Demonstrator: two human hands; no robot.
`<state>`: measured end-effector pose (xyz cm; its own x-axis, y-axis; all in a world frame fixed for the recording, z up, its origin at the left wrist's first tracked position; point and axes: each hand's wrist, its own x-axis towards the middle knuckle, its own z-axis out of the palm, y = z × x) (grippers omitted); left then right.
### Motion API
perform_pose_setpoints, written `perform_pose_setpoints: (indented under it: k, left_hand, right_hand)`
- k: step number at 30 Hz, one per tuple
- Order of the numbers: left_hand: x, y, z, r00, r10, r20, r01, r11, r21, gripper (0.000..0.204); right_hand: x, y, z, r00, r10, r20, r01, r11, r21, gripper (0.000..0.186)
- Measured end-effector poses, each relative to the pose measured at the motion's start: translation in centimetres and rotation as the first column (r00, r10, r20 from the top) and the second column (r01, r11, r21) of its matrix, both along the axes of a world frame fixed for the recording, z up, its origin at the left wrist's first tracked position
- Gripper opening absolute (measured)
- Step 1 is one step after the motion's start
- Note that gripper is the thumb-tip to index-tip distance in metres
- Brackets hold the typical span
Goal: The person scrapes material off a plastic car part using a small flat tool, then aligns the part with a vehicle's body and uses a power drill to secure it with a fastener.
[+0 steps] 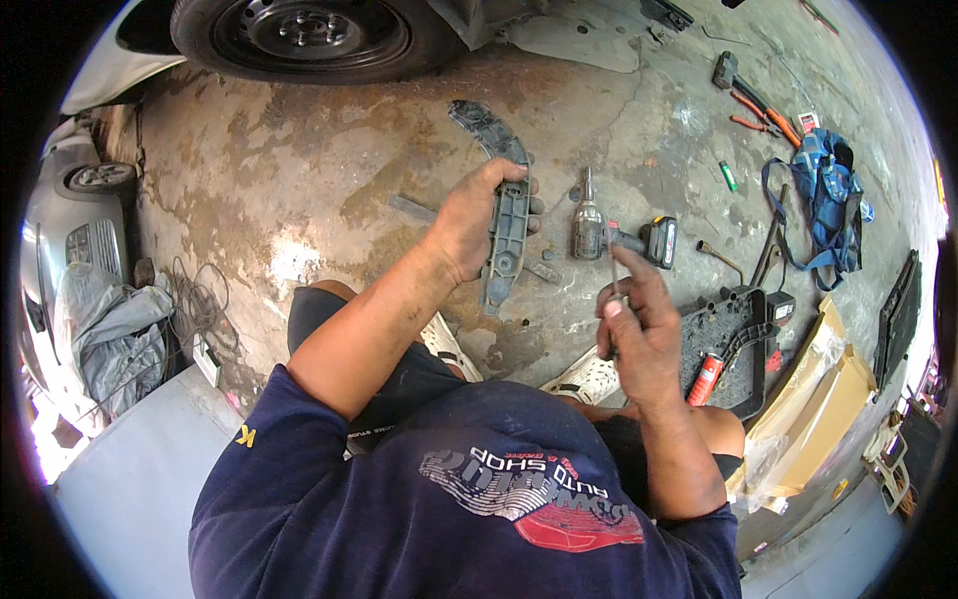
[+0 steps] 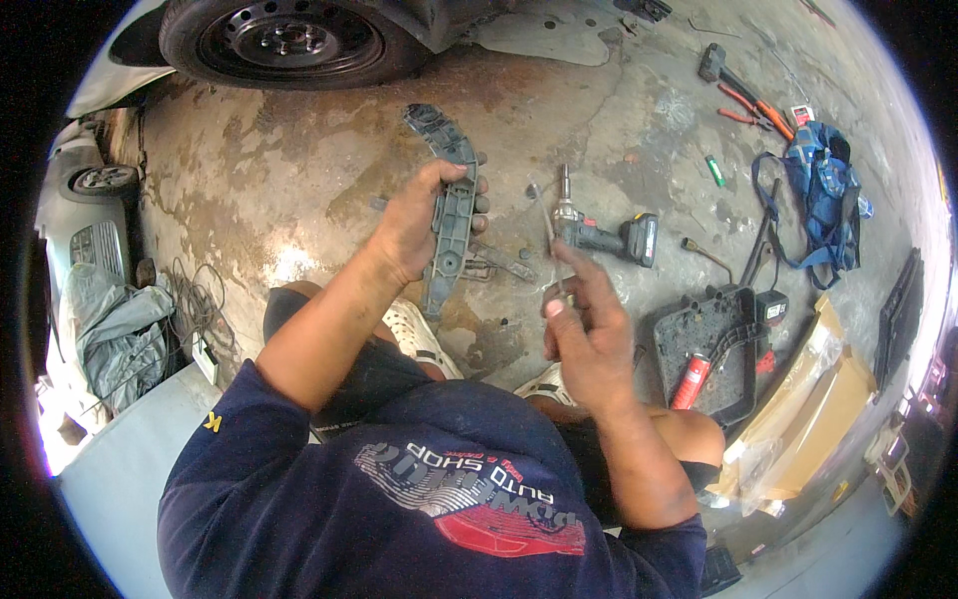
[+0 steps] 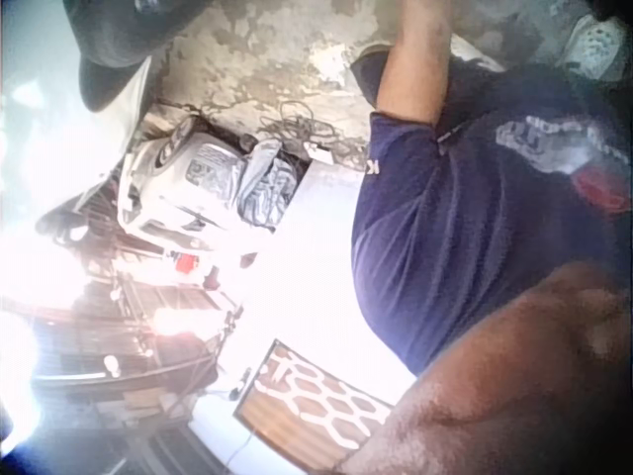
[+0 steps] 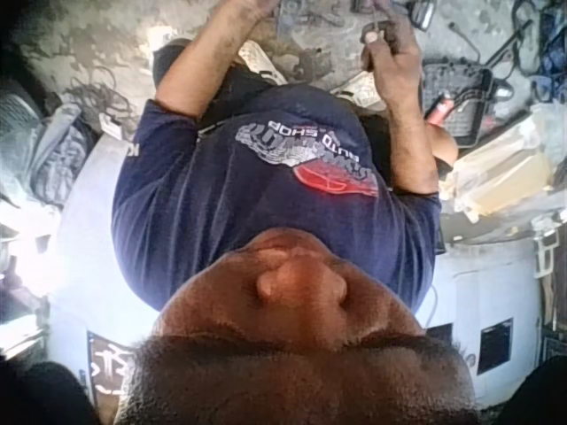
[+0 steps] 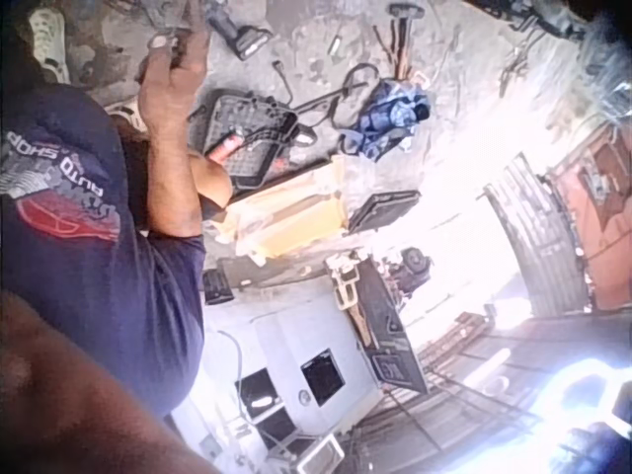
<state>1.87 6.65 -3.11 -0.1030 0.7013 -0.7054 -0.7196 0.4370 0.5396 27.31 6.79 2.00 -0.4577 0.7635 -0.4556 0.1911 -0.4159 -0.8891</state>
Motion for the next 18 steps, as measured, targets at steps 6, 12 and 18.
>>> perform_pose_setpoints:
  k: [6,12,18]
  left_hand:
    - [-0.7,0.4,-1.0,0.994,0.098,-0.044,-0.094,0.992,0.078,0.022]
    - [-0.5,0.8,-0.3,0.927,0.154,-0.341,-0.136,0.988,0.076,0.028]
    - [-0.8,0.6,0.1,0.907,0.187,-0.377,-0.221,0.974,-0.047,0.032]
  right_hand:
    - [1.4,1.5,2.8,0.85,0.479,0.22,-0.488,0.873,-0.016,0.047]
    - [0.5,0.1,3.9,0.741,0.631,0.229,-0.665,0.737,0.123,0.047]
    - [0.3,-1.1,4.1,0.784,0.57,0.246,-0.609,0.783,0.127,0.047]
